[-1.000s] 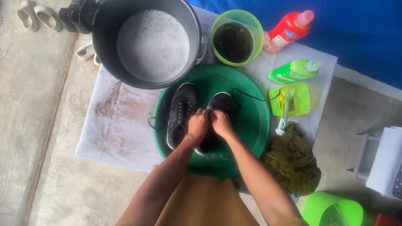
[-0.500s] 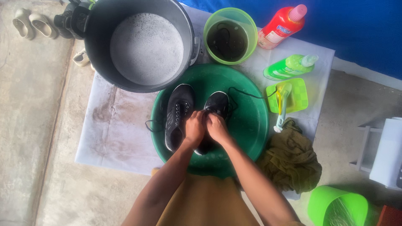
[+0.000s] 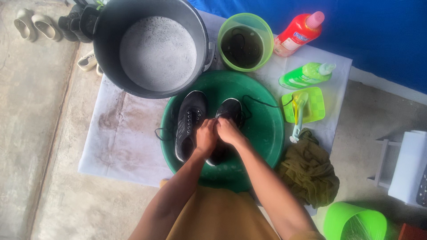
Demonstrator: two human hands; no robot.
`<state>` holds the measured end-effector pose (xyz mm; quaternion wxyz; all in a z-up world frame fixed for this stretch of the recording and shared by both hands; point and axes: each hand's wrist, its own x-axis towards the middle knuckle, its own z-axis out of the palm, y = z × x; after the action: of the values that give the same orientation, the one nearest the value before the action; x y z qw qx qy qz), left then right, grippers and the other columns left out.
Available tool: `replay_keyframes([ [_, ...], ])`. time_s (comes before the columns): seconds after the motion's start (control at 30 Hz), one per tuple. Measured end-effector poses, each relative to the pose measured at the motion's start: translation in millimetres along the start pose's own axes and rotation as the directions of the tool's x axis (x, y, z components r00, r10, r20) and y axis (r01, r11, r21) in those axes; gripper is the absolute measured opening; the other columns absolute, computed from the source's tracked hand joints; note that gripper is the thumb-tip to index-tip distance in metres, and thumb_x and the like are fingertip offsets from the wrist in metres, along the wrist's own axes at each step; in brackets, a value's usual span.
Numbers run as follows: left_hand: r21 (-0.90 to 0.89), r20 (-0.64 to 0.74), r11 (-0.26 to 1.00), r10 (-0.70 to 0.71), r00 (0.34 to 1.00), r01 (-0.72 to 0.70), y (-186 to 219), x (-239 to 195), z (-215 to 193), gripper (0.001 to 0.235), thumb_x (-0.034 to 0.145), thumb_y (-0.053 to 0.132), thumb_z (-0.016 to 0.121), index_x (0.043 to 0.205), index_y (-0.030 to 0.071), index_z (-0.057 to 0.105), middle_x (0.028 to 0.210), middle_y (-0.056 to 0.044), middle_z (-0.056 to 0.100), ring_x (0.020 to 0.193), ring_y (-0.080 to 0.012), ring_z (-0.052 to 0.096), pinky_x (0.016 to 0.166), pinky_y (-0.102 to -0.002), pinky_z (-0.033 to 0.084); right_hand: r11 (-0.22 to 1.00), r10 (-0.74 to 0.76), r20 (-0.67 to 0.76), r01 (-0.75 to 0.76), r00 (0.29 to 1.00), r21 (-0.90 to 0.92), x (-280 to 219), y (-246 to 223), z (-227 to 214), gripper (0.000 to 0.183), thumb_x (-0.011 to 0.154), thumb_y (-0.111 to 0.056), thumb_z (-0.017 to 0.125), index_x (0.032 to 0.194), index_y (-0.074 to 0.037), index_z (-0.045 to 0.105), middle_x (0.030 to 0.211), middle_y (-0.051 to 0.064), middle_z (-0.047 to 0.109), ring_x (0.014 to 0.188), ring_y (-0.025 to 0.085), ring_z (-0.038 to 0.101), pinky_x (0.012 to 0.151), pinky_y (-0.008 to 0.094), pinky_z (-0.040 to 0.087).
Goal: The person washes a pair of black shoes by hand in a green basin filled with soapy water. They scrub the shoes and laces thoroughly, rinse them, and then place them back on the table.
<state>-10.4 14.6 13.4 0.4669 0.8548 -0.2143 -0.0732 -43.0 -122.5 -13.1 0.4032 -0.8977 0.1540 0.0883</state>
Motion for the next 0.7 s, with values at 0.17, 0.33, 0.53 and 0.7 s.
replay_keyframes([
  [0.17,0.010,0.012,1.000,-0.017,1.000,0.017,-4,-1,-1,0.027,0.090,0.004,0.060,0.115,0.005,0.070,0.110,-0.015,0.072,0.092,-0.0385,0.071,0.080,-0.045,0.057,0.999,0.002,0.123,-0.007,0.992,0.038,-17,-6,-10,0.023,0.096,-0.016,0.053,0.100,0.003,0.066,0.098,0.025,0.071,0.090,0.041,0.071,0.079,0.048,0.054],
  [0.33,0.011,0.012,0.998,-0.065,0.998,0.065,-5,0,1,0.017,0.097,0.011,0.062,0.109,0.006,0.072,0.105,-0.014,0.073,0.085,-0.0387,0.072,0.074,-0.045,0.058,0.979,-0.060,0.051,0.049,0.997,0.199,-54,-10,-3,0.019,0.095,-0.013,0.059,0.094,0.006,0.063,0.086,0.023,0.067,0.077,0.035,0.067,0.068,0.043,0.052],
  [0.53,0.038,-0.010,0.999,-0.018,1.000,0.019,2,2,5,0.018,0.097,0.011,0.060,0.109,0.006,0.072,0.101,-0.014,0.072,0.080,-0.0387,0.071,0.071,-0.046,0.057,0.818,0.101,-0.465,0.192,0.880,0.542,-40,-3,8,0.021,0.095,-0.014,0.055,0.090,0.002,0.067,0.097,0.011,0.068,0.077,0.017,0.058,0.066,0.031,0.047],
  [0.7,0.039,-0.024,0.999,0.008,1.000,-0.007,2,-1,7,0.017,0.096,0.012,0.060,0.108,0.006,0.071,0.100,-0.014,0.071,0.080,-0.0385,0.070,0.071,-0.046,0.057,0.054,0.544,-0.117,0.104,0.831,0.993,-5,8,36,0.022,0.093,-0.015,0.049,0.072,-0.007,0.054,0.077,0.007,0.060,0.070,0.018,0.058,0.068,0.030,0.051],
])
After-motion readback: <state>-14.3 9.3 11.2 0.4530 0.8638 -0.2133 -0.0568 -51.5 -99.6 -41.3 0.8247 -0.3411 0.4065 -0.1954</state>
